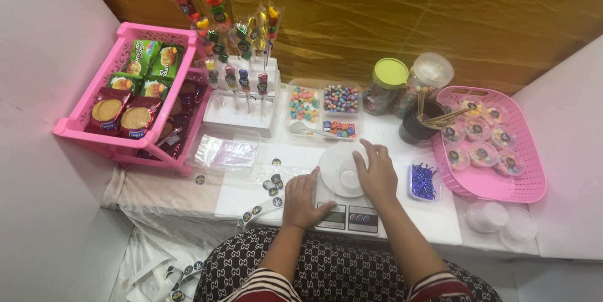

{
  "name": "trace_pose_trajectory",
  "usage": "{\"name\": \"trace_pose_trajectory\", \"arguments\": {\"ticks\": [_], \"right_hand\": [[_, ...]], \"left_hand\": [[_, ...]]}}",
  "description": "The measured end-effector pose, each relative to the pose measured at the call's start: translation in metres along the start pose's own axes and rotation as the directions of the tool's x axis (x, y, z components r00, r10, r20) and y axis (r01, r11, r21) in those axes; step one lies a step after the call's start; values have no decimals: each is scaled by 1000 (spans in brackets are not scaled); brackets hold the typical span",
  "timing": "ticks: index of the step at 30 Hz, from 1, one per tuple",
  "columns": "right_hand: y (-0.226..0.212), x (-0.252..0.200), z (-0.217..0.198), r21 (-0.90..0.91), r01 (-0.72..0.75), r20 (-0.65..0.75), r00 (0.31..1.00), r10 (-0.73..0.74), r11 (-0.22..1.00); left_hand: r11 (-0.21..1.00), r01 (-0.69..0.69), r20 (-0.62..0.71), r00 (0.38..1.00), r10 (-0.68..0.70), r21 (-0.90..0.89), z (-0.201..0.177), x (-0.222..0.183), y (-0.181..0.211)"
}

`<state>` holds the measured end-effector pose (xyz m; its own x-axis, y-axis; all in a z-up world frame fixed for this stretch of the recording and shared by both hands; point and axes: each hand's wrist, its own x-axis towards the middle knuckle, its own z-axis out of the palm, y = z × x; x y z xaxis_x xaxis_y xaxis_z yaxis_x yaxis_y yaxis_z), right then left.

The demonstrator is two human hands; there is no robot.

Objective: Weighing small colorful candies on a digital scale using fingers and a spoon.

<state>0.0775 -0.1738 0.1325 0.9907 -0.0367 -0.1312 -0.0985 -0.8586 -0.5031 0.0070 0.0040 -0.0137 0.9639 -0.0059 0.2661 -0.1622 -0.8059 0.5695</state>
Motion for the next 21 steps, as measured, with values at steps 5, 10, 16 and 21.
{"name": "trace_pose_trajectory", "arguments": {"ticks": [5,10,16,21], "right_hand": [[-42,40,4,-117,247,99,967,-237,962],[-32,87,47,-275,380,168,923,-345,883],[-17,100,61,-133,449,37,893,-448,884],[0,107,36,252,341,-254,926,-278,906]], "left_hand": [[1000,27,56,998,-27,-2,-13,0,8],[1000,27,71,997,-26,-5,-24,2,16],[998,-23,11,1000,24,-62,-35,5,26],[998,1,38,999,2,-71,-34,3,26]]}}
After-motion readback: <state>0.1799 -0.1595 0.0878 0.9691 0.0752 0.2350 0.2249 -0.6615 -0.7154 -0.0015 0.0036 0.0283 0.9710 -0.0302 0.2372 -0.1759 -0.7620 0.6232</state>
